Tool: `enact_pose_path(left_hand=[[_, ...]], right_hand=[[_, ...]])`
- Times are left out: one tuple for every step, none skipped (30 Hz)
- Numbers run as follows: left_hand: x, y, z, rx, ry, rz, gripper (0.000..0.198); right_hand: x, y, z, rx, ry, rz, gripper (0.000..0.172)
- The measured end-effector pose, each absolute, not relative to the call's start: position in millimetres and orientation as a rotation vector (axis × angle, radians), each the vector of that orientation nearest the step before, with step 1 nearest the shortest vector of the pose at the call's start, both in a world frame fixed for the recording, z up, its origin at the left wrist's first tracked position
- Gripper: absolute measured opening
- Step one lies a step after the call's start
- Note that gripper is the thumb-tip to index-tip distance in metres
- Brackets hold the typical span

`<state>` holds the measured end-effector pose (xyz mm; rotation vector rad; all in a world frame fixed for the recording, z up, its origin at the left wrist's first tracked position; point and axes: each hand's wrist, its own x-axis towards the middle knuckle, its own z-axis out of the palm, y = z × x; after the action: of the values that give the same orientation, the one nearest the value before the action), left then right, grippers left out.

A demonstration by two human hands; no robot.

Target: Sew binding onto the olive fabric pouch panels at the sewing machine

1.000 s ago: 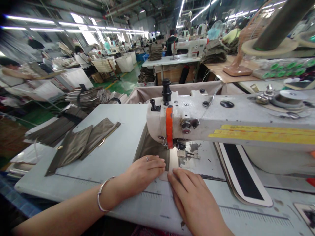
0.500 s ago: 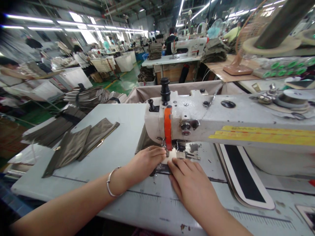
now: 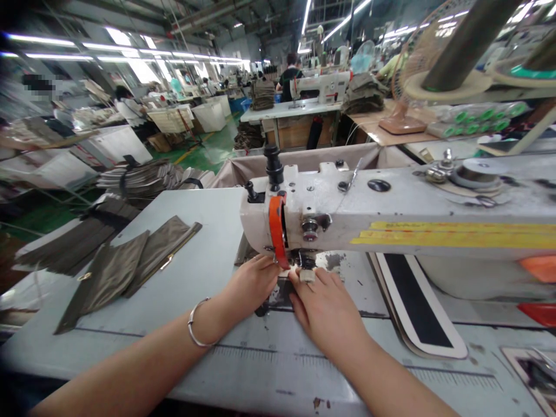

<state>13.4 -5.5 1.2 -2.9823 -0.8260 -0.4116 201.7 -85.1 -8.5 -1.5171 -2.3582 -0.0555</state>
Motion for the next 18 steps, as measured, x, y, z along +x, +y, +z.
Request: enact_pose_path(left_hand=[[13.4,-5.8,2.1,-2.99,-0.843,-0.429,0.014],[13.3,-6.2,3.1,-2.996,-0.857,-0.453,0.014],[13.3,-6.5,4.1,-3.004,-0.867,-0.474,0.014],[13.2,-6.9,5.0,-3.011,-0.876,-0.496,0.015],[13.0,-7.2,5.6,-3.011,-0.889,-0.523,0.017],[12.7,-7.7,5.9,-3.007,-0.902,-0.551,0.018],[12.3,-8.2,5.9,-3.0,-0.909,-0.576,0.02],[11.8,-8.8,5.4,-2.991,-0.901,-0.602,0.021],[11.1,-9.5,4.7,-2.984,-0.882,-0.626,0.021],[10.4,-10.1,3.8,-2.98,-0.851,-0.65,0.021],[9.8,-10.7,2.9,-2.981,-0.814,-0.665,0.021],[9.2,-11.0,2.0,-2.98,-0.788,-0.679,0.021],[8.7,-11.2,1.3,-2.983,-0.777,-0.689,0.021],[8.4,-11.0,0.8,-2.985,-0.783,-0.699,0.022],[8.1,-10.6,0.4,-2.988,-0.802,-0.707,0.023],[7.9,-9.9,0.2,-2.991,-0.826,-0.717,0.025],[7.6,-9.2,0.1,-2.992,-0.848,-0.724,0.026],[7.3,-8.6,0.1,-2.993,-0.859,-0.73,0.027]], right_hand=[[201.7,-85.0,-8.3,-1.513,-2.35,-0.053,0.038],[201.7,-84.9,-8.1,-1.51,-2.343,-0.051,0.038],[201.6,-84.9,-8.0,-1.51,-2.337,-0.048,0.037],[201.3,-84.8,-8.0,-1.511,-2.328,-0.046,0.037],[200.7,-84.8,-8.0,-1.515,-2.318,-0.045,0.037],[199.7,-84.8,-8.0,-1.521,-2.306,-0.044,0.038],[198.3,-85.0,-7.7,-1.527,-2.296,-0.043,0.037],[196.6,-85.3,-7.2,-1.532,-2.286,-0.043,0.037],[194.9,-86.0,-6.2,-1.538,-2.277,-0.042,0.036],[193.4,-87.0,-4.6,-1.542,-2.27,-0.042,0.034],[192.7,-88.7,-2.4,-1.543,-2.264,-0.041,0.032],[193.2,-91.2,0.5,-1.541,-2.26,-0.04,0.03],[195.6,-94.7,3.9,-1.538,-2.256,-0.037,0.027],[200.5,-99.3,7.5,-1.538,-2.248,-0.035,0.023],[208.3,-105.0,10.9,-1.544,-2.232,-0.035,0.02],[219.1,-111.5,13.7,-1.566,-2.194,-0.049,0.018],[232.5,-118.6,15.3,-1.609,-2.136,-0.081,0.019],[247.9,-125.8,15.4,-1.671,-2.056,-0.128,0.021]])
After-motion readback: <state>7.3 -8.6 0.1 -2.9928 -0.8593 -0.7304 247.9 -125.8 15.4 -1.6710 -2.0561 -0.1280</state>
